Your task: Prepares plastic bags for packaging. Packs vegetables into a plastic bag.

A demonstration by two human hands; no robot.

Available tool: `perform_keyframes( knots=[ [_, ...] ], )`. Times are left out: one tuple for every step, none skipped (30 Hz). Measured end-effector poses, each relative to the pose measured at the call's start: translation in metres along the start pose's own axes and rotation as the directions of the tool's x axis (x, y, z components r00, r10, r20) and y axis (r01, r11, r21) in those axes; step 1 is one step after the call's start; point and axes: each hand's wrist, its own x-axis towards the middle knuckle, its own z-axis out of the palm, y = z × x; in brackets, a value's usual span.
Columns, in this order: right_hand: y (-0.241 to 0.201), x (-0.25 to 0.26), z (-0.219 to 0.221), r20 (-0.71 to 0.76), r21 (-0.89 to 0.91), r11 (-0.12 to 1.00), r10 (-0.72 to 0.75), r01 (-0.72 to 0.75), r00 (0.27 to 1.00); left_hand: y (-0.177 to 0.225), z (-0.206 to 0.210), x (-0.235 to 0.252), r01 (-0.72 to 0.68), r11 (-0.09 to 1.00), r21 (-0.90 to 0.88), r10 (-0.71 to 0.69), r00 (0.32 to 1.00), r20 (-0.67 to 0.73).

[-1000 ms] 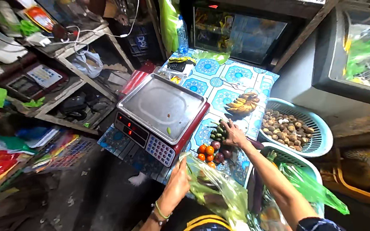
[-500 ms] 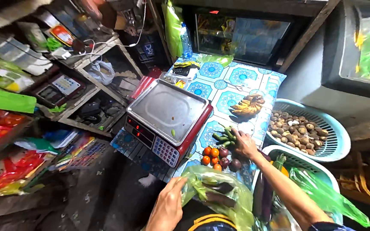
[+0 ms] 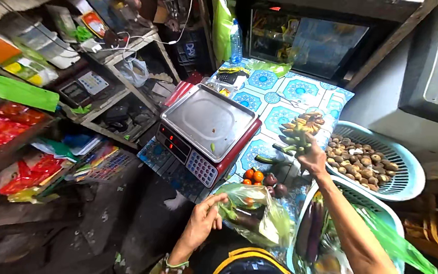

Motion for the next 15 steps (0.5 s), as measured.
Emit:
perform_keyframes(
  knots=[
    [-0.009,0.002,-0.008,-0.081,0.077,0.997,0.003,0.003,0.997,0.001,0.001,0.0,0.028,0.998,-0.064,-0.026,0.999,0.04],
    [-0.02,0.003,-0.016,-0.161,0.166,0.986,0.005,0.023,0.987,0.002,0.001,0.0,0.064,0.991,-0.116,-0.053,0.994,0.094],
    [-0.032,0.005,-0.023,-0.237,0.278,0.958,-0.006,0.074,0.971,0.004,0.001,0.001,0.096,0.981,-0.169,-0.07,0.986,0.152],
    [-0.047,0.006,-0.03,-0.307,0.399,0.904,-0.028,0.155,0.951,0.005,0.0,0.003,0.115,0.967,-0.229,-0.067,0.976,0.207],
    [-0.063,0.005,-0.036,-0.351,0.521,0.817,-0.06,0.248,0.934,0.007,-0.001,0.005,0.124,0.952,-0.278,-0.052,0.966,0.252],
    [-0.078,-0.001,-0.04,-0.368,0.62,0.717,-0.095,0.32,0.925,0.011,-0.002,0.008,0.137,0.941,-0.31,-0.048,0.959,0.278],
    [-0.093,-0.012,-0.041,-0.353,0.704,0.619,-0.122,0.349,0.928,0.017,-0.002,0.011,0.164,0.929,-0.331,-0.066,0.955,0.289],
    [-0.107,-0.028,-0.038,-0.302,0.781,0.528,-0.15,0.335,0.941,0.023,-0.004,0.014,0.202,0.92,-0.335,-0.09,0.942,0.322],
    [-0.124,-0.045,-0.033,-0.225,0.867,0.407,-0.196,0.288,0.954,0.031,-0.004,0.018,0.237,0.913,-0.331,-0.116,0.931,0.347],
    [-0.141,-0.06,-0.024,-0.16,0.933,0.271,-0.272,0.236,0.949,0.038,-0.004,0.021,0.266,0.906,-0.328,-0.142,0.924,0.356],
    [-0.156,-0.072,-0.014,-0.122,0.972,0.137,-0.39,0.189,0.912,0.044,-0.004,0.023,0.278,0.9,-0.337,-0.15,0.921,0.359],
    [-0.168,-0.081,-0.003,-0.102,0.988,0.05,-0.503,0.147,0.858,0.048,-0.004,0.023,0.276,0.893,-0.355,-0.149,0.926,0.347],
    [-0.172,-0.09,0.008,-0.071,0.992,0.037,-0.607,0.117,0.791,0.053,-0.005,0.02,0.277,0.883,-0.378,-0.152,0.933,0.327],
    [-0.167,-0.099,0.019,-0.024,0.991,0.08,-0.681,0.107,0.732,0.057,-0.008,0.016,0.282,0.875,-0.393,-0.169,0.939,0.299],
    [-0.155,-0.106,0.03,0.054,0.981,0.166,-0.729,0.1,0.682,0.059,-0.015,0.012,0.281,0.877,-0.39,-0.173,0.941,0.289]
  ],
)
